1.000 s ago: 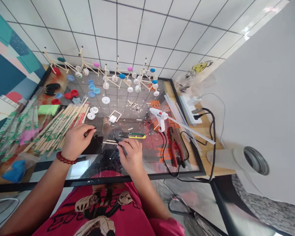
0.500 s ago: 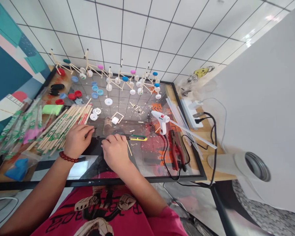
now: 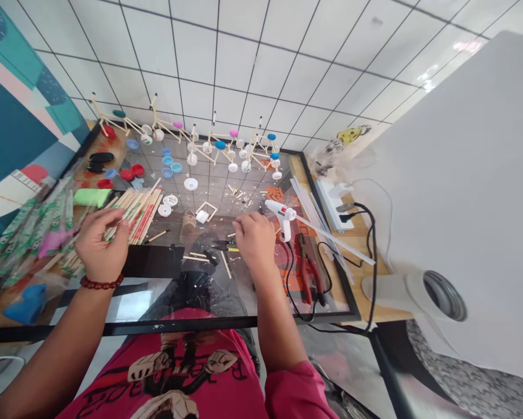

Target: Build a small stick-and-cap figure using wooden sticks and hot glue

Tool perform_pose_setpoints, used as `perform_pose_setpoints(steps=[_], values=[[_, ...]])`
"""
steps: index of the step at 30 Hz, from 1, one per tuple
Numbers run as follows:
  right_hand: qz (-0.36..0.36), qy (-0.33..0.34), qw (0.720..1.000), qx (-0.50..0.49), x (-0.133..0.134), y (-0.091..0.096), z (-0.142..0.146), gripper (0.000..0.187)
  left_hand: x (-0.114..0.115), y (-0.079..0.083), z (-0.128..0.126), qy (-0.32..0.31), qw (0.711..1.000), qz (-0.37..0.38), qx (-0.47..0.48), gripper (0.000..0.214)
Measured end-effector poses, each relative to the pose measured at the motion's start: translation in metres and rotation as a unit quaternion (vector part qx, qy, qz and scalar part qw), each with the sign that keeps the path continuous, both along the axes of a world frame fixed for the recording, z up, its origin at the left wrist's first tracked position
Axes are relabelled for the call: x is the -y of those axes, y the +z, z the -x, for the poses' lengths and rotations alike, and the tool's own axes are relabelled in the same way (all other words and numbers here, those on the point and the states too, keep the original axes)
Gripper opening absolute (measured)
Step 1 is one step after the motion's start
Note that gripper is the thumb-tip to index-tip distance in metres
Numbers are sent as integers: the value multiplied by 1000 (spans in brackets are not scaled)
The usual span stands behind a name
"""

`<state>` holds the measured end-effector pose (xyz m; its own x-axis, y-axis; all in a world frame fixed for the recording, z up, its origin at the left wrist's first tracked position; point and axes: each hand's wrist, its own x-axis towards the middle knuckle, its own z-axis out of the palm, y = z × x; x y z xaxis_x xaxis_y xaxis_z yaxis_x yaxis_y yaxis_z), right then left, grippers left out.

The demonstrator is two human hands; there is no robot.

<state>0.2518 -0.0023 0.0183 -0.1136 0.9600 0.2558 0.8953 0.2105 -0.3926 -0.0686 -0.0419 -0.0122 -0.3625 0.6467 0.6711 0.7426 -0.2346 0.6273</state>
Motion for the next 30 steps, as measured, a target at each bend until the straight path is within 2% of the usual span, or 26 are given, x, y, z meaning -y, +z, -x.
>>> perform_pose_setpoints(steps=[3, 7, 10, 14, 16, 18, 22, 26, 30], values=[[16, 15, 999, -50, 6, -8, -6, 10, 3, 2, -5, -10, 1000, -3, -26, 15], [60, 113, 987, -93, 24, -18, -1, 7, 1, 7, -21, -40, 998, 19, -50, 22], [82, 168, 980, -75, 40, -20, 6, 9, -9, 14, -35, -97, 989, 74, -84, 28], [86, 164, 983, -19, 56, -21, 12, 17, -26, 25, -43, -103, 985, 98, -101, 34], [88, 164, 983, 9, 59, -24, 14, 12, -32, 28, -44, -98, 986, 100, -86, 34], [87, 155, 984, 19, 60, -28, 14, 7, -35, 26, -45, -101, 987, 102, -69, 33], [77, 119, 990, -23, 58, -31, 6, 12, -30, 15, -43, -100, 990, 86, -50, 27], [100, 141, 978, -115, 52, -18, -13, 15, -21, 12, -39, -104, 991, 59, -56, 20], [82, 119, 986, -88, 50, -2, -29, 16, -20, 20, -34, -90, 995, 13, -52, 16]])
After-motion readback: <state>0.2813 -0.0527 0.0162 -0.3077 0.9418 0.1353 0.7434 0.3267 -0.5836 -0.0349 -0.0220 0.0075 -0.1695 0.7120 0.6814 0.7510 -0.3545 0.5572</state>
